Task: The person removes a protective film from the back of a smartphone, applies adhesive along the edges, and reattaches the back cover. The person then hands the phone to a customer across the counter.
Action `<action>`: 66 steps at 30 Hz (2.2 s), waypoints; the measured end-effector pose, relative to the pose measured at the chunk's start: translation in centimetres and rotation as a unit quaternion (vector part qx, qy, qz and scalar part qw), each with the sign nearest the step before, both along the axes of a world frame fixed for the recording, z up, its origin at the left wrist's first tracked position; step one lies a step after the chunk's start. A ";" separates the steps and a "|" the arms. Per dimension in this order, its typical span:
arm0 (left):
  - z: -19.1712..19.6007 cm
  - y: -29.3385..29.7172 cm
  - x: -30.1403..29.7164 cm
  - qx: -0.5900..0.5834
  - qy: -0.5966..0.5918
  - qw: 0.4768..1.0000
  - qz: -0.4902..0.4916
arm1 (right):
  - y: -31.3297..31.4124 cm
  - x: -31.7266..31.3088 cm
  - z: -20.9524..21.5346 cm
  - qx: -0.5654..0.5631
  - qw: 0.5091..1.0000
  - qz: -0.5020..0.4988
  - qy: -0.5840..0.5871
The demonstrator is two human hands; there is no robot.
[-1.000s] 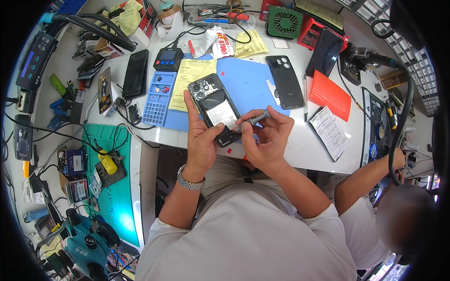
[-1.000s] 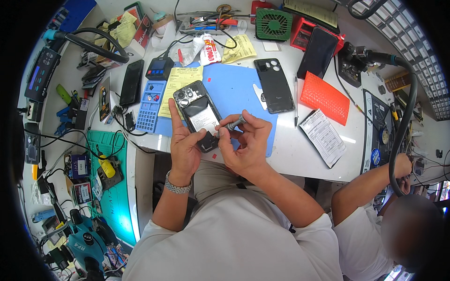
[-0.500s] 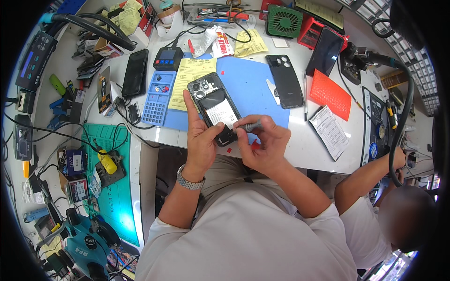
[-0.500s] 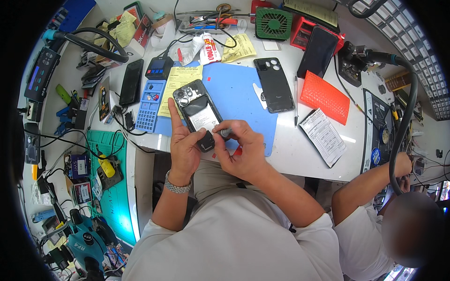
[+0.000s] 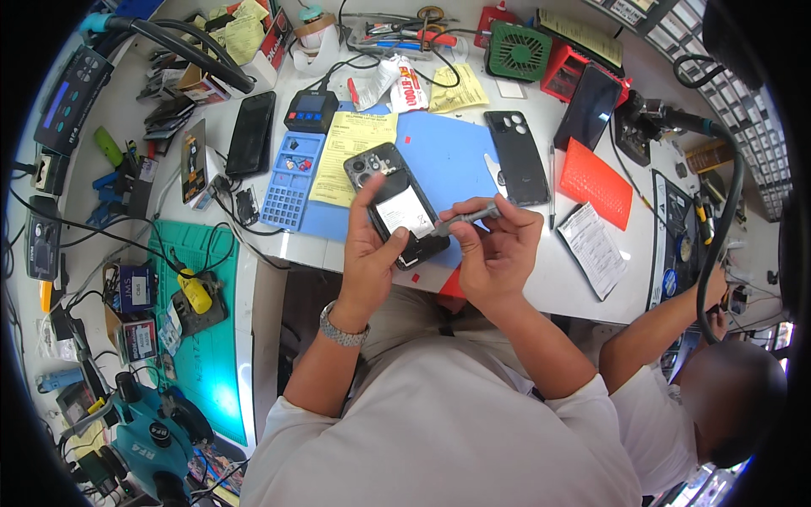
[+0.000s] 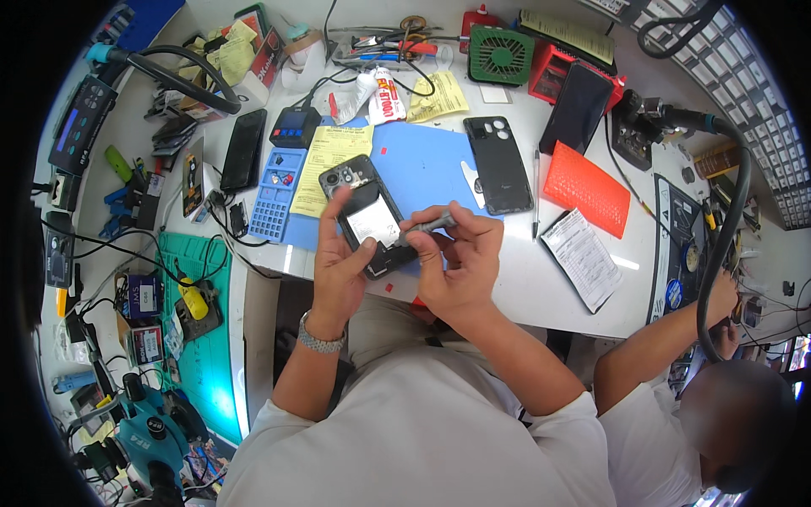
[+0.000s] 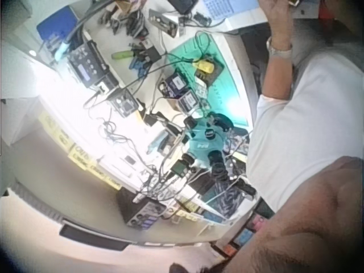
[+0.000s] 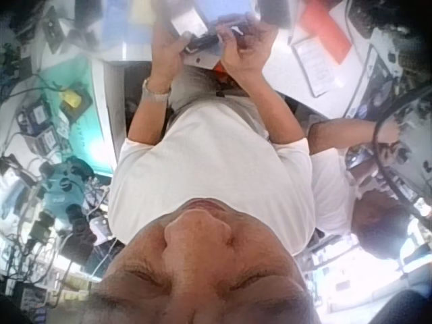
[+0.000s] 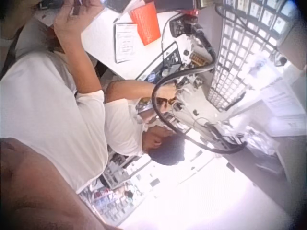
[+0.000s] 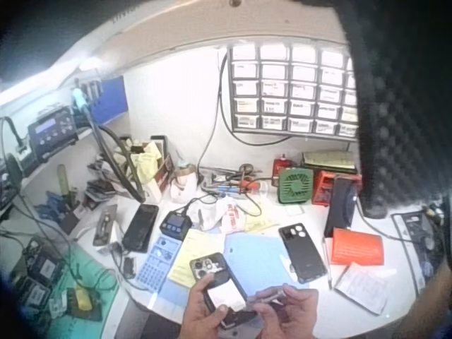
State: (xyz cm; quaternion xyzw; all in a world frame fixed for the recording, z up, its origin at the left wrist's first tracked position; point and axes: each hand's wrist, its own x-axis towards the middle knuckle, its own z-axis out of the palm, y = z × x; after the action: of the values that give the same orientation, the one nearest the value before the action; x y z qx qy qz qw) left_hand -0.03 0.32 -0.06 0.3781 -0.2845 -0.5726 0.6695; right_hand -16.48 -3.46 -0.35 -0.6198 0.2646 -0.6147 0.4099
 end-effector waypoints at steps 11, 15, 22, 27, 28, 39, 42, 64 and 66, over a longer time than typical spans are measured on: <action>-1.4 0.9 1.0 0.026 -0.154 0.986 -0.050 | -0.5 -0.1 0.2 0.067 0.996 -0.036 -0.055; -1.3 1.1 1.0 0.045 -0.166 0.984 -0.054 | -0.4 -0.1 0.1 0.055 0.997 -0.036 -0.042; -0.9 1.1 0.9 0.035 -0.163 0.985 -0.053 | 0.0 -0.1 0.5 0.009 0.999 -0.041 -0.035; -0.9 1.1 0.9 0.035 -0.156 0.986 -0.054 | 0.0 -0.1 0.2 0.003 0.999 -0.029 -0.024; -1.0 1.1 0.9 0.034 -0.155 0.986 -0.052 | -0.1 -0.2 0.1 -0.008 1.000 -0.023 -0.019; -1.6 1.0 1.0 0.045 -0.203 0.977 -0.045 | -0.5 -0.9 0.8 -0.151 0.986 0.008 0.067; -1.3 1.0 1.1 0.040 -0.198 0.978 -0.054 | -0.6 -0.9 0.9 -0.164 0.984 0.008 0.065; -0.1 1.4 2.4 -0.009 -0.128 0.979 -0.156 | 1.4 0.8 0.5 -0.027 0.997 0.074 0.009; -0.6 1.4 2.1 -0.046 -0.113 0.981 -0.148 | 1.5 0.4 0.9 -0.038 0.997 0.071 0.020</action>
State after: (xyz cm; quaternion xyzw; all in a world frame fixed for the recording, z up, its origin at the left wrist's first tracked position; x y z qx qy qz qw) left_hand 2.11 1.70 -0.68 0.3626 -0.4372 -0.6054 0.5576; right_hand -16.05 -1.95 0.55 -0.6641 0.2043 -0.5812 0.4235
